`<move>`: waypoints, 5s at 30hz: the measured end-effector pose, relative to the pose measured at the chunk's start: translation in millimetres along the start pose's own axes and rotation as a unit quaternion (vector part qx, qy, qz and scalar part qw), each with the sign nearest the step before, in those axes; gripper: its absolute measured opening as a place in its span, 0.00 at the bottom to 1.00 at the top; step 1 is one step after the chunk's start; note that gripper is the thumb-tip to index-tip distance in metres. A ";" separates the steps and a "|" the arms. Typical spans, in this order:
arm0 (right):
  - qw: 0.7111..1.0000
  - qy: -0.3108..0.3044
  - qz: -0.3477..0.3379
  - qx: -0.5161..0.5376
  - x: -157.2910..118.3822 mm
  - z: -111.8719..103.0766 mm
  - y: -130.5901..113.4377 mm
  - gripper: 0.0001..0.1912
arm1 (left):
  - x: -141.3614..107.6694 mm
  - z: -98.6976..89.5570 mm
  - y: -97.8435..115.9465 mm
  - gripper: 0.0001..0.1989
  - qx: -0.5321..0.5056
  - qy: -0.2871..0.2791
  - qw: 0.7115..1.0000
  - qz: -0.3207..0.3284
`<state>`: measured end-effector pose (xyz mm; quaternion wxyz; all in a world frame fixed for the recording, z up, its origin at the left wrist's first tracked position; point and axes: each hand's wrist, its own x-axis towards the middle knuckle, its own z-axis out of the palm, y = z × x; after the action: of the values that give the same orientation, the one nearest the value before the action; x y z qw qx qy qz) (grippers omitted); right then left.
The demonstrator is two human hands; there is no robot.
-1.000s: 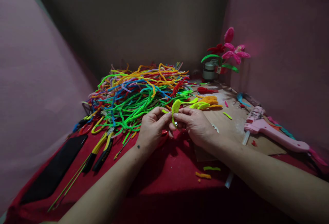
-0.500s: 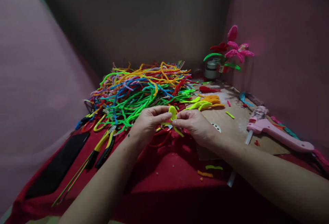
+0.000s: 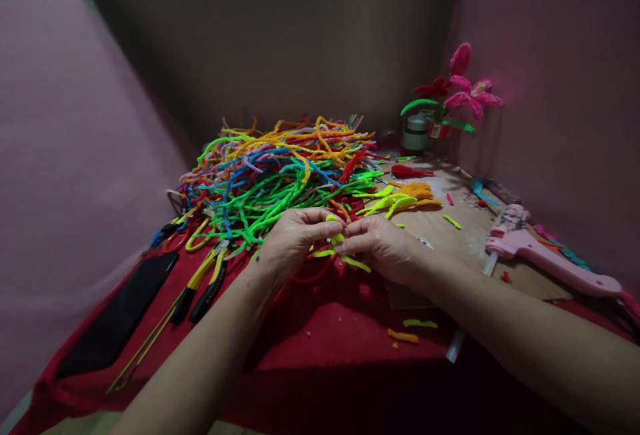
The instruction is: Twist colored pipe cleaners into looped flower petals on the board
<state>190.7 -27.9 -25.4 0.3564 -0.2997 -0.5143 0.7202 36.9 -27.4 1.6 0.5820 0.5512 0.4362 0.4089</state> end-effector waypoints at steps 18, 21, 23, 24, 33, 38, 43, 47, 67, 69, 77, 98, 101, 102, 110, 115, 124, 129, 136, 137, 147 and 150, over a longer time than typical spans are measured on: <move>0.995 0.089 -0.007 -0.045 -2.3 6.3 -5.4 0.08 | -8.3 21.4 -5.9 0.06 0.285 0.239 0.891 0.259; 0.995 0.076 -0.012 -0.062 -2.7 4.9 -7.4 0.07 | -6.5 20.4 -1.8 0.09 0.234 0.217 0.928 0.190; 0.994 0.079 -0.009 -0.075 -2.3 4.0 -8.0 0.07 | -5.2 20.6 0.0 0.12 0.206 0.198 0.946 0.154; 0.994 0.080 -0.009 -0.078 -2.1 3.6 -8.0 0.07 | -4.7 20.8 0.2 0.12 0.206 0.200 0.945 0.156; 0.991 0.100 -0.024 -0.084 -0.8 2.2 -4.5 0.08 | 1.7 4.3 -1.8 0.13 0.037 0.100 0.993 0.041; 0.988 0.116 -0.033 -0.097 1.5 -0.5 -3.5 0.09 | 1.3 6.5 -3.5 0.08 0.009 0.021 1.000 0.014; 0.985 0.121 -0.043 -0.115 4.8 -1.7 0.1 0.10 | 1.2 16.9 -7.7 0.05 0.112 0.107 0.983 0.097; 0.988 0.118 -0.025 -0.098 4.5 -0.3 1.6 0.08 | 1.0 21.1 -10.2 0.06 0.187 0.165 0.957 0.150; 0.986 0.113 -0.024 -0.120 -1.9 3.8 -5.8 0.07 | -2.7 -5.1 9.0 0.05 0.202 0.214 0.932 0.211; 0.989 0.122 -0.012 -0.082 -3.0 4.7 -9.8 0.08 | -2.3 -9.7 11.7 0.04 0.141 0.182 0.955 0.184; 0.999 0.019 0.022 -0.032 -1.0 0.9 -5.6 0.06 | -4.4 -9.9 7.0 0.08 0.068 -0.014 0.997 0.040; 0.993 0.069 -0.029 -0.088 0.9 0.2 -7.8 0.08 | 7.0 4.4 -9.5 0.06 0.357 0.162 0.885 0.252; 0.992 0.080 -0.016 -0.099 1.7 0.9 -8.1 0.09 | 7.8 2.8 -6.9 0.07 0.204 0.115 0.964 0.122; 0.991 0.086 -0.013 -0.100 2.1 0.9 -7.8 0.10 | 7.8 1.2 -7.2 0.08 0.164 0.091 0.978 0.089; 0.991 0.100 -0.017 -0.090 4.8 -0.2 -3.8 0.07 | 5.2 0.2 -15.3 0.13 0.091 0.002 0.996 0.010; 0.988 0.115 -0.036 -0.096 7.0 -2.8 0.2 0.06 | 5.8 13.6 -15.8 0.08 0.201 0.118 0.963 0.138; 0.991 0.115 -0.021 -0.066 4.9 0.5 -3.6 0.09 | 8.3 16.7 -15.2 0.08 0.250 0.175 0.930 0.205; 0.992 0.115 -0.031 -0.036 4.5 0.4 -3.4 0.07 | 9.2 13.2 -7.2 0.10 0.272 0.157 0.930 0.189; 0.979 0.186 -0.074 -0.041 7.0 -4.4 -4.6 0.10 | 3.7 5.0 -1.7 0.10 0.257 0.045 0.963 0.062; 0.977 0.195 -0.074 -0.047 7.4 -5.0 -4.2 0.09 | 2.3 6.1 -3.8 0.09 0.283 0.056 0.953 0.091; 0.975 0.193 -0.103 0.025 8.7 -6.0 -5.7 0.11 | -0.7 11.5 -8.9 0.08 0.222 0.159 0.947 0.171; 0.970 0.198 -0.109 0.093 11.0 -6.4 -5.2 0.11 | 4.4 9.2 -7.8 0.10 0.036 0.108 0.992 0.053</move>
<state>190.7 -14.4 -23.0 0.5540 -0.3440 -0.3936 0.6479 46.9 -26.2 -6.4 0.4892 0.5464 0.4812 0.4802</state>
